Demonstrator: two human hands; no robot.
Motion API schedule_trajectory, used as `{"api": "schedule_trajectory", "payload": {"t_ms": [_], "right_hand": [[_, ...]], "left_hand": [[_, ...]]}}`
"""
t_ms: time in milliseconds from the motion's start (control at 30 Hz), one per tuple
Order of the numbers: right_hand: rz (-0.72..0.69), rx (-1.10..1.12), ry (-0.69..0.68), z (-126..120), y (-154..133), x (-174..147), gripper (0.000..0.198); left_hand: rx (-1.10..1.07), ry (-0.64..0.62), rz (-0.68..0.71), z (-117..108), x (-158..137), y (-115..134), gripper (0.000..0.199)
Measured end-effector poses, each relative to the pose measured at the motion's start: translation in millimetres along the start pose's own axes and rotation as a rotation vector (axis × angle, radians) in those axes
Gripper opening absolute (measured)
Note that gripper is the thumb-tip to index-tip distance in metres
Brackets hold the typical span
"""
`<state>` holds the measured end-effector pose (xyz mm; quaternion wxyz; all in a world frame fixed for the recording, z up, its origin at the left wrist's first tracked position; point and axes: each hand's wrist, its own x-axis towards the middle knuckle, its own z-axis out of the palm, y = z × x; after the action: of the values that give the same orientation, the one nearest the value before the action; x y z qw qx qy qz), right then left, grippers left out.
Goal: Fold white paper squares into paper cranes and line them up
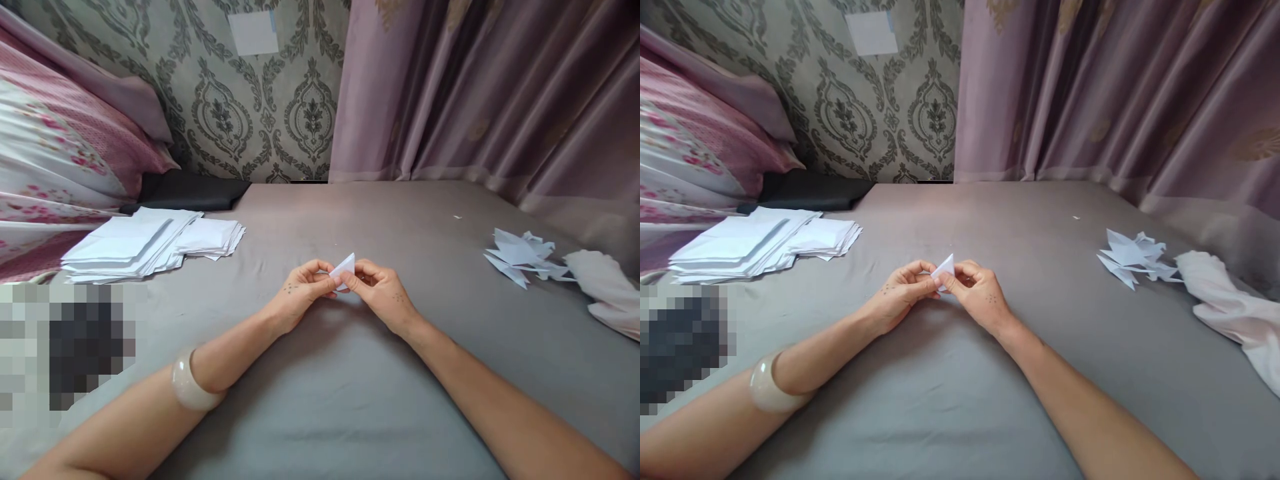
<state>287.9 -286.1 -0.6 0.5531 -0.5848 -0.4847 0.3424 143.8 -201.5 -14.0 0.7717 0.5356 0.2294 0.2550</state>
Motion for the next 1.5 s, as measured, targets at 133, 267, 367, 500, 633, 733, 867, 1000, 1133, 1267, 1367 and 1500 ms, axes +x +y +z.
{"api": "schedule_trajectory", "payload": {"t_ms": [133,267,367,500,633,733,867,1000,1133,1267,1367,1500], "right_hand": [[-0.036,-0.001,0.002,-3,-1,-1,0.019],[-0.061,0.002,0.012,-5,-3,-1,0.017],[-0.043,0.024,0.04,-5,-5,-1,0.018],[-0.023,0.021,0.095,-6,-6,0,0.023],[0.031,0.035,0.102,-8,-9,0,0.022],[0.077,0.057,0.067,-8,-11,0,0.021],[0.158,0.142,0.069,-8,-6,2,0.035],[0.22,0.116,0.022,-7,0,2,0.043],[0.217,0.118,-0.029,-4,1,0,0.034],[0.244,0.112,0.003,-4,1,2,0.031],[0.239,0.08,0.011,-5,2,2,0.032],[0.251,0.027,-0.057,-4,2,0,0.03]], "left_hand": [[0.065,0.001,-0.011,3,-1,2,0.025],[0.111,-0.006,-0.013,3,-1,3,0.026],[0.122,-0.019,-0.024,3,-1,2,0.026],[0.139,-0.028,-0.07,3,-1,1,0.03],[0.153,-0.06,-0.08,5,-2,1,0.029],[0.162,-0.037,-0.046,7,-3,2,0.027],[0.114,0.052,-0.041,6,-2,2,0.025],[-0.074,0.161,-0.108,-1,3,2,0.024],[-0.131,0.161,-0.132,-4,5,1,0.023],[-0.099,0.146,-0.116,-1,4,1,0.023],[-0.044,0.14,-0.094,1,3,2,0.029],[0.007,0.139,-0.093,3,3,3,0.032]]}}
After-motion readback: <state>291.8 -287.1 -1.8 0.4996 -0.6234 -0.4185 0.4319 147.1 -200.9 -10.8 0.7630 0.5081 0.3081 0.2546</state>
